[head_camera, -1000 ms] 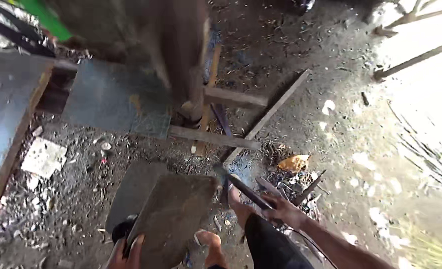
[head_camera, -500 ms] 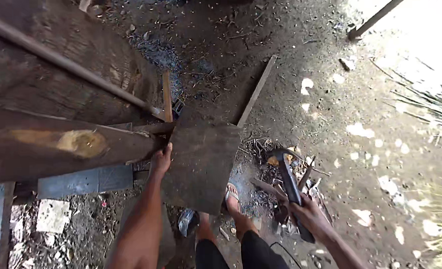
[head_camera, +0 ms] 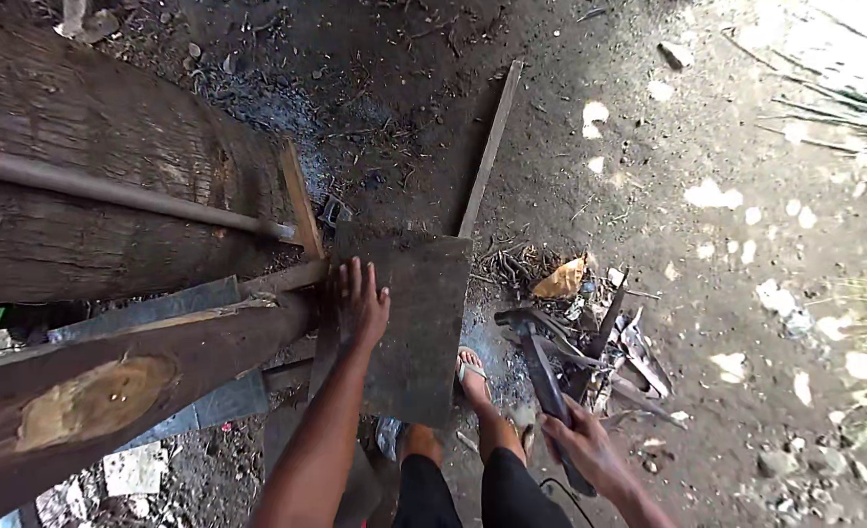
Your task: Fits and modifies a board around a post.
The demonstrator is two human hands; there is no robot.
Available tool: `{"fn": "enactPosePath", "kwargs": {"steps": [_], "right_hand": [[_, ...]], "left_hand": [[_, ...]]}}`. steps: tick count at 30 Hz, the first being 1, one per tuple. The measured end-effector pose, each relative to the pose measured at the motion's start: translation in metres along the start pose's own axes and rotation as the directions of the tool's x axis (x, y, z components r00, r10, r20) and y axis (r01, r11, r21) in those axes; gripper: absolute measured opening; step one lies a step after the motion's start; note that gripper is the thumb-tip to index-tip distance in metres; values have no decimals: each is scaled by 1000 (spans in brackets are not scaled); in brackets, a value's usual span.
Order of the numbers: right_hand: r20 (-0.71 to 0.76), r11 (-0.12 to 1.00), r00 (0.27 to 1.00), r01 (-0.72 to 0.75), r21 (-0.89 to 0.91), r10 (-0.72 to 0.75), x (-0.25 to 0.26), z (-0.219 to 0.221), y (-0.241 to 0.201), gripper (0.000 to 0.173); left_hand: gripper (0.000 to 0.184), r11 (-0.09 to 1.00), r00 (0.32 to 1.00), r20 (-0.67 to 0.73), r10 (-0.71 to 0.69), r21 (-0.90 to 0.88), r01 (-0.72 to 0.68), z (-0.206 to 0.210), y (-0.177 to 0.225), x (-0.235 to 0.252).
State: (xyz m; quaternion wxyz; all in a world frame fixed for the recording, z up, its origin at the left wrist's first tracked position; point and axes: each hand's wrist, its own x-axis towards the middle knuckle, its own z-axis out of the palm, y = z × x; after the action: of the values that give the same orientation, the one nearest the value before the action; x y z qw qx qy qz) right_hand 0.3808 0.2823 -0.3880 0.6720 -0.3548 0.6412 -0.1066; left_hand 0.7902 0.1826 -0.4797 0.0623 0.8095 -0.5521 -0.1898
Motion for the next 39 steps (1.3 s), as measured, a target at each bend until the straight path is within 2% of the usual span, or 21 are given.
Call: {"fn": "enactPosePath", "kwargs": {"steps": [3,6,9,12,14,15,17,18,21,23,24,26,29,30,31,32,34,36,38,39], "right_hand": [[17,999,1000,14,-34,-13,-2,8,-1,42],[23,997,1000,9,-73,-7,-3,11,-4,45],[20,991,999,28,-133,-26,6,15,-10,48],[-20,927,984,162,-338,-179,26,23,-22,55],[6,789,970,202,-580,-244,45,29,-47,54],[27,718,978,171,-675,-207,56,34,-66,50],[39,573,987,122,-810,-156,82,48,-96,51],[65,488,979,154,-859,-194,96,54,-105,52],[282,154,864,373,-915,-416,136,60,-121,60],[440,-19,808,471,-882,-391,161,58,-147,58],[467,-52,806,483,-874,-363,174,55,-164,56],[401,-16,839,426,-905,-367,198,51,-189,53],[98,234,929,191,-953,-357,205,56,-206,59],[58,268,935,159,-950,-349,203,57,-206,62],[87,243,929,183,-953,-360,200,56,-202,65],[176,171,906,258,-951,-384,196,56,-196,67],[420,-21,827,445,-895,-374,189,63,-189,63],[551,-136,762,540,-830,-339,194,73,-193,58],[492,-104,782,493,-864,-382,207,76,-202,56],[397,-24,827,423,-906,-398,211,78,-209,57]], "left_hand": [[69,994,997,-10,78,80,-77,10,28,31],[67,991,996,-48,78,115,-72,18,50,39],[62,992,994,-44,102,86,-97,20,52,35],[56,986,987,14,159,55,-160,12,39,29],[58,995,994,-55,94,-10,-95,11,19,18],[59,999,993,-118,18,-24,-21,13,8,11],[65,992,974,-192,-117,33,126,18,-12,-5],[69,985,967,-213,-137,79,156,24,-19,-11],[69,976,955,-281,-98,158,147,37,-27,-16],[67,975,952,-295,-86,171,141,39,-27,-17],[66,972,954,-289,-86,184,143,38,-26,-16],[64,968,955,-282,-89,201,150,37,-26,-15],[65,966,956,-277,-98,202,158,39,-28,-17],[65,967,955,-279,-97,201,157,40,-28,-17],[65,967,955,-280,-96,201,156,40,-28,-15],[65,966,956,-278,-97,204,157,40,-28,-13],[64,966,956,-274,-100,205,160,39,-28,-15],[63,967,951,-297,-89,203,154,39,-28,-14],[63,967,949,-301,-91,201,156,38,-27,-13],[63,966,950,-297,-98,201,163,38,-27,-13]]}}
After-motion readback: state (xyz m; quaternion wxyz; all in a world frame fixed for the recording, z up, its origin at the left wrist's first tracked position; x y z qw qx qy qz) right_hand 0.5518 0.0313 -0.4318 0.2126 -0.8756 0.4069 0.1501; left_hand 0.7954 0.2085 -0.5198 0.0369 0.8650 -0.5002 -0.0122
